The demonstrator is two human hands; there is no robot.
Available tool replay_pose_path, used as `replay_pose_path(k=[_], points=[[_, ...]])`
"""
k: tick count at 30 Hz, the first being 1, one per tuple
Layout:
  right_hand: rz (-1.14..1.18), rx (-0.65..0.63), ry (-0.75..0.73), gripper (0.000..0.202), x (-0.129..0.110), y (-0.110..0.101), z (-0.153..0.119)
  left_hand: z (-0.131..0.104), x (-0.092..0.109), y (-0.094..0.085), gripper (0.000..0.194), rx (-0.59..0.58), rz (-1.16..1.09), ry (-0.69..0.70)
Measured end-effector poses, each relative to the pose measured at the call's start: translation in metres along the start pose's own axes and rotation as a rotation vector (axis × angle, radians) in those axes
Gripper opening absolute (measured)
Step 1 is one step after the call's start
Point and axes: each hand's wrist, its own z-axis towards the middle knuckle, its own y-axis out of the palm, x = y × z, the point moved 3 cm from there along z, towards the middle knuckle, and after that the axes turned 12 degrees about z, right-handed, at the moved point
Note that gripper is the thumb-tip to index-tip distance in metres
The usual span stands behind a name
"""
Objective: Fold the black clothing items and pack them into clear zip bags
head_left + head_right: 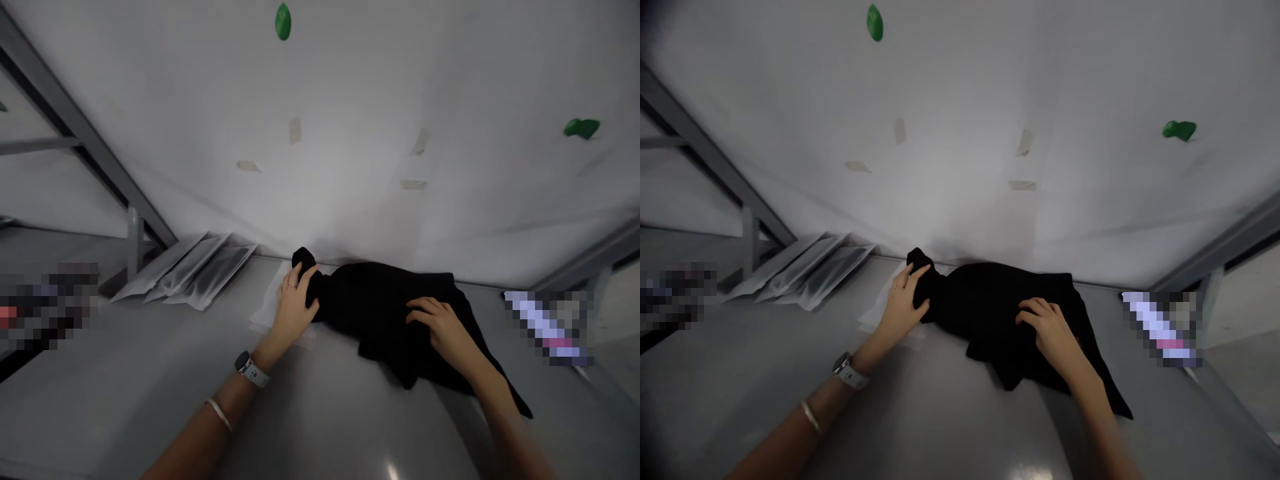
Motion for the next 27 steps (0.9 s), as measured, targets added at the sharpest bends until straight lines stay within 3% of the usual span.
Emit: replay_pose_path(k=[2, 6, 8, 10, 13, 16, 20, 22, 24, 27], points=[[0.043, -0.032, 0.039, 0.047, 0.0, -0.003, 0.0, 0.0, 0.0, 0.0, 0.057, -0.027, 0.078, -0.013], [0.204, -0.08, 0.086, 0.025, -0.021, -0.008, 0.001, 0.006, -0.008, -0.009, 0.051, 0.05, 0.178, -0.015], [0.265, -0.192, 0.119, 0.039, -0.031, -0.005, 0.001, 0.011, -0.02, -0.013, 0.043, 0.041, 0.199, -0.003], [0.275, -0.29, 0.174, 0.054, -0.033, 0.001, 0.0, 0.016, -0.037, -0.015, 0.035, -0.053, 0.227, 0.043], [0.29, -0.319, 0.229, 0.036, -0.023, 0.004, -0.002, 0.019, -0.064, -0.015, 0.043, -0.286, 0.199, 0.187], [0.311, -0.305, 0.245, 0.028, -0.008, 0.0, -0.005, 0.021, -0.082, -0.017, 0.052, -0.383, 0.118, 0.283], [0.31, -0.352, 0.278, 0.053, 0.001, -0.003, -0.011, 0.024, -0.088, -0.022, 0.032, -0.318, 0.087, 0.264], [0.294, -0.336, 0.272, 0.044, 0.001, -0.001, -0.011, 0.027, -0.086, -0.026, 0.024, -0.254, 0.095, 0.228], [0.273, -0.261, 0.256, 0.021, 0.002, -0.001, -0.007, 0.03, -0.083, -0.033, 0.02, -0.166, 0.105, 0.183], [0.328, -0.038, 0.281, 0.021, 0.007, -0.012, -0.002, 0.035, -0.075, -0.045, 0.016, -0.006, 0.099, 0.116]])
